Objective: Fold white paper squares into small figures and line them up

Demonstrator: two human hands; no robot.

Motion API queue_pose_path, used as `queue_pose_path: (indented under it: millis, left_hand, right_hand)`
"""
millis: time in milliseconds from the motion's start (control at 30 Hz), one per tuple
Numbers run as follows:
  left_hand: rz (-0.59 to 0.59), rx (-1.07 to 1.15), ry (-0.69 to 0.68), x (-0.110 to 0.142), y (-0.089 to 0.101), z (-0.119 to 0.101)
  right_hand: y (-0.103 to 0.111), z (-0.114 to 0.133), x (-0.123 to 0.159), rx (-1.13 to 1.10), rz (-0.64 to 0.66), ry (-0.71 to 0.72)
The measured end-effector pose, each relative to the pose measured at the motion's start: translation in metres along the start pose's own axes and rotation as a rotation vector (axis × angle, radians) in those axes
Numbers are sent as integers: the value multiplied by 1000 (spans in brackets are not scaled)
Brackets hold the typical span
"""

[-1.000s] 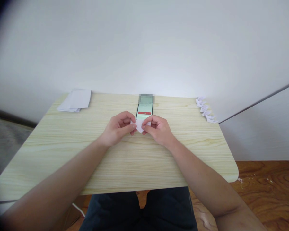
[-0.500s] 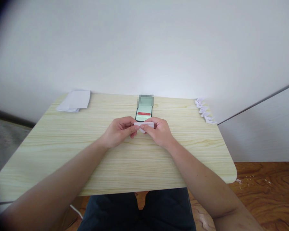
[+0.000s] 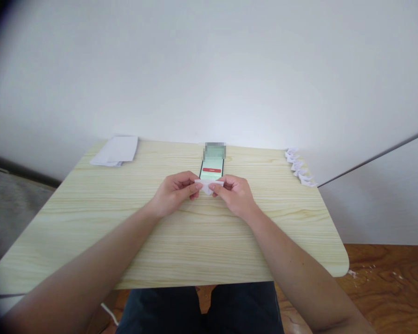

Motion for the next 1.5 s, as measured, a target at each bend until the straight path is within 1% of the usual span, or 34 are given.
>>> queue_pose_path:
  millis: [133,300,567,700,833,967,1133,1300,1500]
  left_hand:
    - [-9,10,-3,-1,1,-1]
    - [-57,18,-17,-3,8,0]
    - [-88,40,-20,-4,12,0]
    - [-107,61,-6,-5,13,-2]
    - [-119,96,14,-5,11,-2]
    - [-119,141,42,-4,10,1]
    - [-123,125,13,-3,11,1]
    - [-129,146,-29,-4,12,-3]
    - [-101,187,-30,-5,11,-4]
  right_hand:
    - [2,5,1,42,-16,18]
    - [1,5,-2,-73,-19,24]
    - [3,3,-2,-64,-40,28]
    - [3,1,-2,-101,-48,5]
    - [1,-1,-2,-157,-29,-7]
    - [-2,-4,-2,-241,-22,-17]
    - [-4,-1,-2,-319,-7,5]
    - [-4,1,-2,-293,1,28]
    - [-2,1,-1,-269,1,34]
Point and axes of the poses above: each hand's wrist, its own x-axis away from the middle knuckle, its own y-axis out of the back of the hand, z = x × y, the point moved 8 cm from there along -x, towards the middle knuckle, and after that the axes turned 5 degrees about -z, right-handed, at the moved point
